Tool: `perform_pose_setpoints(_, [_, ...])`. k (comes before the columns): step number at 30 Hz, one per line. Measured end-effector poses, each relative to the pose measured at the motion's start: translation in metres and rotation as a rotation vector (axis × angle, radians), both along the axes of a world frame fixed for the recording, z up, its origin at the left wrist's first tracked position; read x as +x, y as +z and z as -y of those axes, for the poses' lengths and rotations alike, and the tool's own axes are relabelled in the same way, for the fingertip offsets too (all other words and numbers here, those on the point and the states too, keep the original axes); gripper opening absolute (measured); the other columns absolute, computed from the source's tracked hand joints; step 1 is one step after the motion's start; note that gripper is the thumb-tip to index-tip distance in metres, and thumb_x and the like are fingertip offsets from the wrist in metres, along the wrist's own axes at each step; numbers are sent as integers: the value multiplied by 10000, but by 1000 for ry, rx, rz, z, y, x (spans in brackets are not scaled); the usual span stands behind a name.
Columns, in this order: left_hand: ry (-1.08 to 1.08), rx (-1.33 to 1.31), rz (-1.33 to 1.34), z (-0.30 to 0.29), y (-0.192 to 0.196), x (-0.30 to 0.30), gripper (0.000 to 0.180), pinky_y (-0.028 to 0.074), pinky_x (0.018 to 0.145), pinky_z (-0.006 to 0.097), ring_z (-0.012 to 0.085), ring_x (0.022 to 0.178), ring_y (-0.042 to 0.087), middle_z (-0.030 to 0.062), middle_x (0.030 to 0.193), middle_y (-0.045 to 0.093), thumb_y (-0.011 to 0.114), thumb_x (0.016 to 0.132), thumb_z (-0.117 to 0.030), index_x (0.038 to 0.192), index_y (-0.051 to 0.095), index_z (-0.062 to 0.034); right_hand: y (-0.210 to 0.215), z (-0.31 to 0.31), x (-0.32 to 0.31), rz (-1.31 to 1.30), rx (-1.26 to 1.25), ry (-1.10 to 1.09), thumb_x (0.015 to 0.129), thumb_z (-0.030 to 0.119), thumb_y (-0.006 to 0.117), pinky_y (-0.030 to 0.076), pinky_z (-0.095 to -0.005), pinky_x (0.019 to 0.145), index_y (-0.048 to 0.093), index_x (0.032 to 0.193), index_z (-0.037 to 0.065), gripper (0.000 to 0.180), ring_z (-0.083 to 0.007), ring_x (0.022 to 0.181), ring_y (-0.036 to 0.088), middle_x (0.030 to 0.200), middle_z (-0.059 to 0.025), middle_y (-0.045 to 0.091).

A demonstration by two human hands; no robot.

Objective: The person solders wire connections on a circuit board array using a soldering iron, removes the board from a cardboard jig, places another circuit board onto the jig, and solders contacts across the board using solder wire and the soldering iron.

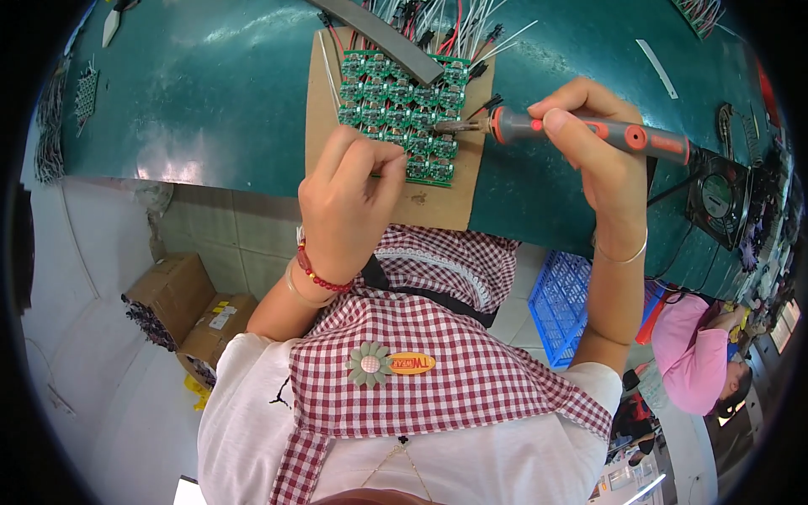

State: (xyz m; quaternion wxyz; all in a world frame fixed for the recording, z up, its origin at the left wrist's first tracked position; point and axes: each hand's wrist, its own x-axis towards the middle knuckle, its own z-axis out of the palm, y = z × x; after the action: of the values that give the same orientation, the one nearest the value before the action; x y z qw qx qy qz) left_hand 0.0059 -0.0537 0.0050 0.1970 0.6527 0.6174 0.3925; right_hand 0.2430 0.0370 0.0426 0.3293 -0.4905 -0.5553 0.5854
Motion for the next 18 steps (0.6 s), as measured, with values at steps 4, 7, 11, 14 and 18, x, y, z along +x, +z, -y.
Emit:
perform_pose_setpoints(4, [-9,19,20,-4,-3,1,125,458,495,270,158,565,582,65,764,555,697,752,62,801,612,-16,1,-11,3,31,-18,73,811,210,671,253,-211,495,674,844,5,208,-25,542,378,632,23,535])
perform_pose_setpoints(7, [-17,-5,41,-5,-2,1,126,464,497,272,164,572,584,67,768,558,695,757,62,811,613,-17,-2,-17,7,-4,-66,109,808,203,669,253,-208,500,669,839,5,200,-25,548,374,653,18,547])
perform_pose_setpoints(11, [15,-50,32,0,6,-4,137,474,518,315,210,613,596,71,794,553,695,761,30,817,590,-37,-8,-17,7,-105,-18,75,807,196,666,249,-204,503,665,833,6,191,-22,559,374,681,11,559])
perform_pose_setpoints(14, [-11,-68,41,-1,4,-5,148,478,542,358,258,648,604,78,815,540,697,764,-2,822,571,-55,1,-15,10,-83,-22,36,807,187,663,247,-201,507,662,830,5,184,-21,568,376,707,5,571])
perform_pose_setpoints(18, [-38,-46,86,-3,0,0,145,477,550,358,263,647,601,86,818,533,695,774,-8,826,568,-53,-4,-21,8,-19,-32,85,806,192,666,244,-201,496,665,832,2,192,-19,546,372,674,12,562])
